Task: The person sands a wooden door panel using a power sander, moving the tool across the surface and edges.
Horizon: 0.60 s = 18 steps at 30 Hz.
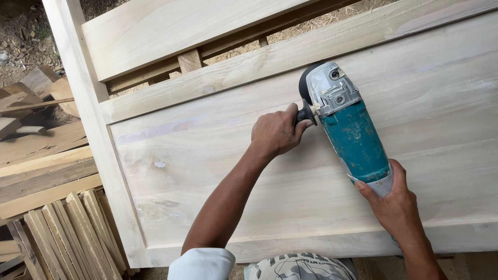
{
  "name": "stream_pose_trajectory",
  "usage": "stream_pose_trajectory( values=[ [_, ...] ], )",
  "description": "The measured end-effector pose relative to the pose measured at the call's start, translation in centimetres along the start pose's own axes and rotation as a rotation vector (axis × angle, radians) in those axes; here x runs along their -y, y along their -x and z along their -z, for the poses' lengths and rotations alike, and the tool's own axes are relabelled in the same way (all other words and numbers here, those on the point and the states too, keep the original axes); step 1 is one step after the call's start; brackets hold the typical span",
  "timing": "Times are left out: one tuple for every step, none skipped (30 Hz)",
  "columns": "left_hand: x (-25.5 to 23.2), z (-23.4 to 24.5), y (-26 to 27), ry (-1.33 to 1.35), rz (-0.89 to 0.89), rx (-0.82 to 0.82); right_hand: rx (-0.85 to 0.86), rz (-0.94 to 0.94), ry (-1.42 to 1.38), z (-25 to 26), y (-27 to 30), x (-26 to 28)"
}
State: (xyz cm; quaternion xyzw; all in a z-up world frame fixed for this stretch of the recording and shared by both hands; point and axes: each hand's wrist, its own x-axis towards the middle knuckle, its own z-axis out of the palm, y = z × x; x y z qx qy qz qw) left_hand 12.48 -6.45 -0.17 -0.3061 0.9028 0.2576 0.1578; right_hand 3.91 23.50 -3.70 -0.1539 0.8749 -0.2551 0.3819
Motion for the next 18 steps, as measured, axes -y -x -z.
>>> stream_pose_trajectory(
  values=[
    [0.4, 0.2, 0.2, -0.006, 0.008, 0.0, 0.004, 0.008, -0.009, -0.3, -0.1, 0.4],
    [0.7, 0.3, 0.7, -0.012, 0.015, -0.001, 0.018, 0.032, -0.008, -0.4, -0.1, 0.8],
    [1.0, 0.4, 1.3, -0.021, 0.02, 0.003, 0.032, 0.053, -0.012, -0.6, 0.1, 1.2],
    [1.4, 0.5, 1.6, -0.016, 0.037, -0.012, 0.045, 0.073, -0.015, -0.6, 0.2, 1.6],
    [1.8, 0.5, 2.0, -0.017, 0.049, -0.015, 0.073, 0.046, -0.015, -0.8, 0.6, 2.0],
    [2.1, 0.4, 2.4, -0.018, 0.061, -0.019, 0.102, 0.019, -0.016, -0.8, 0.8, 2.3],
    [2.5, 0.5, 2.8, -0.024, 0.075, -0.025, 0.124, -0.008, -0.029, -1.0, 1.0, 2.6],
    [2.8, 0.5, 3.3, -0.03, 0.089, -0.032, 0.141, 0.005, -0.023, -1.0, 1.1, 2.9],
    [3.0, 0.4, 3.7, -0.036, 0.104, -0.041, 0.159, 0.018, -0.016, -1.0, 1.1, 3.1],
    [3.1, 0.3, 4.1, -0.037, 0.108, -0.055, 0.176, 0.032, -0.009, -0.9, 1.1, 3.2],
    [3.2, 0.1, 4.7, -0.038, 0.12, -0.068, 0.192, 0.04, -0.015, -0.8, 1.1, 3.3],
    [3.2, 0.0, 4.9, -0.038, 0.131, -0.081, 0.206, 0.048, -0.02, -0.7, 1.0, 3.3],
    [3.3, -0.2, 5.1, -0.041, 0.124, -0.089, 0.228, 0.054, -0.026, -0.7, 1.1, 3.3],
    [3.3, -0.1, 5.2, -0.044, 0.117, -0.098, 0.234, 0.045, -0.012, -0.7, 1.3, 3.4],
    [3.1, -0.2, 5.1, -0.041, 0.121, -0.117, 0.244, 0.05, 0.011, -0.4, 1.1, 3.4],
    [3.0, 0.0, 4.6, -0.063, 0.126, -0.1, 0.255, 0.055, 0.035, -0.3, 1.0, 3.5],
    [2.8, 0.0, 4.1, -0.075, 0.143, -0.088, 0.256, 0.038, 0.018, 0.0, 0.8, 3.4],
    [2.5, 0.0, 3.7, -0.086, 0.16, -0.076, 0.256, 0.021, 0.001, 0.3, 0.6, 3.3]
  ],
)
